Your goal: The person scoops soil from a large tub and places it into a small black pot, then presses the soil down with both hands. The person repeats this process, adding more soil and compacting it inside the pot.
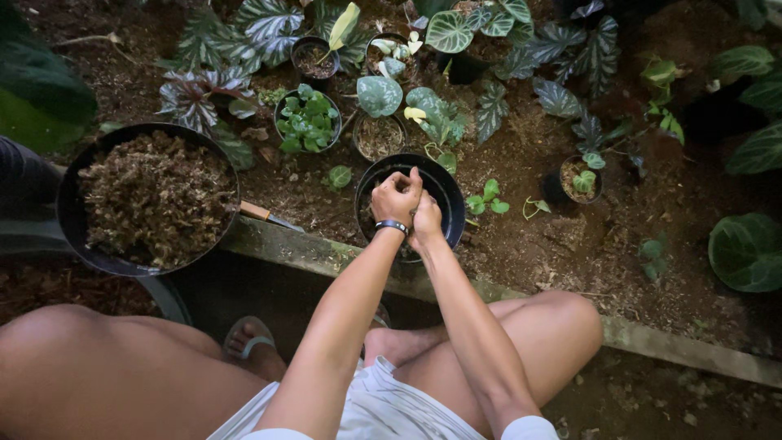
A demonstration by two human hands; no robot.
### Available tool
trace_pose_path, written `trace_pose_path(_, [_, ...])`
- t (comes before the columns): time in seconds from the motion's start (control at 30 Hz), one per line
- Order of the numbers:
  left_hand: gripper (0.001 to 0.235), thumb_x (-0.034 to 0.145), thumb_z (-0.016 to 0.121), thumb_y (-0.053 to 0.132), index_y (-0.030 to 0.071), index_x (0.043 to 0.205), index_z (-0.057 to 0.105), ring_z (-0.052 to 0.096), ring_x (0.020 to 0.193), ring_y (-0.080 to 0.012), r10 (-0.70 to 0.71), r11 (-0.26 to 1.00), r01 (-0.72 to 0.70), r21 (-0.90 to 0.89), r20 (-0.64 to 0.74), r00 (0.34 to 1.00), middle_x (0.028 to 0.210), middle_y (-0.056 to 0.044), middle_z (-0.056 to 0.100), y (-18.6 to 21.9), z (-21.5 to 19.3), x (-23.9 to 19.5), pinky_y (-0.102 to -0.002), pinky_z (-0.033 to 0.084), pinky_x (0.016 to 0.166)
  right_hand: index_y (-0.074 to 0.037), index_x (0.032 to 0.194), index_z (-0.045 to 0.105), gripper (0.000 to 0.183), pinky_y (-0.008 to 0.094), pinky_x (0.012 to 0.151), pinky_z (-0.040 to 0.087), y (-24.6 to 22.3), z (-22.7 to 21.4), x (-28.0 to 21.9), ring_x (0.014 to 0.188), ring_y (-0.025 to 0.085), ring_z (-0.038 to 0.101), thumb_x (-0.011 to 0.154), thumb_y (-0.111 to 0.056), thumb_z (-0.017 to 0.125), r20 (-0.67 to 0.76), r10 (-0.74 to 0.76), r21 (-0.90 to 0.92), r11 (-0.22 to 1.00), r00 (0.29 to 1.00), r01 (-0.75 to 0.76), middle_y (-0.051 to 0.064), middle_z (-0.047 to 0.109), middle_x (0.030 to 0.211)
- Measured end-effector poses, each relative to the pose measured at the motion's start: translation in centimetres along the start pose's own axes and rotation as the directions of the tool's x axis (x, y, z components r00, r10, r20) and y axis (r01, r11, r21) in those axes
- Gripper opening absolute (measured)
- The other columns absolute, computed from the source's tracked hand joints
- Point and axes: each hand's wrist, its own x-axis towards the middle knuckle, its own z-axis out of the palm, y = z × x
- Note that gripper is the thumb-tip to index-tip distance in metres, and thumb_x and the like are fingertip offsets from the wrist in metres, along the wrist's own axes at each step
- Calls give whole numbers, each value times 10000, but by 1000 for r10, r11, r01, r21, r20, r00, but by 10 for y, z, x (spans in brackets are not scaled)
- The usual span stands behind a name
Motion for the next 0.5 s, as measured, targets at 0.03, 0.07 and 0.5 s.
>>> trace_pose_path(0.03, [426,827,713,546,131,736,746,735,691,-325,13,1000,-13,7,7,1000,712,-105,737,0,-1,-1,-423,571,641,-56,1047,653,341,362,725,591,-1,2,-3,812,192,687,1093,-318,440,-14,0,-2,1000,1000,0,78,695,933])
trace_pose_path(0.07, [430,838,711,545,129,735,749,732,691,-328,27,1000,-27,14,14,1000,711,-108,734,2,-1,0,-422,568,638,-53,1062,652,352,363,723,592,-3,4,-5,816,196,692,1086,-325,431,-33,10,3,1000,999,-9,80,696,936])
trace_pose_path(0.5, [455,908,668,502,91,713,682,686,632,-346,160,987,-161,-2,138,977,652,-126,676,34,3,10,-427,538,592,-34,1064,639,351,371,783,589,-32,13,-4,902,213,689,1081,-315,428,-156,-123,7,992,980,125,100,688,1013])
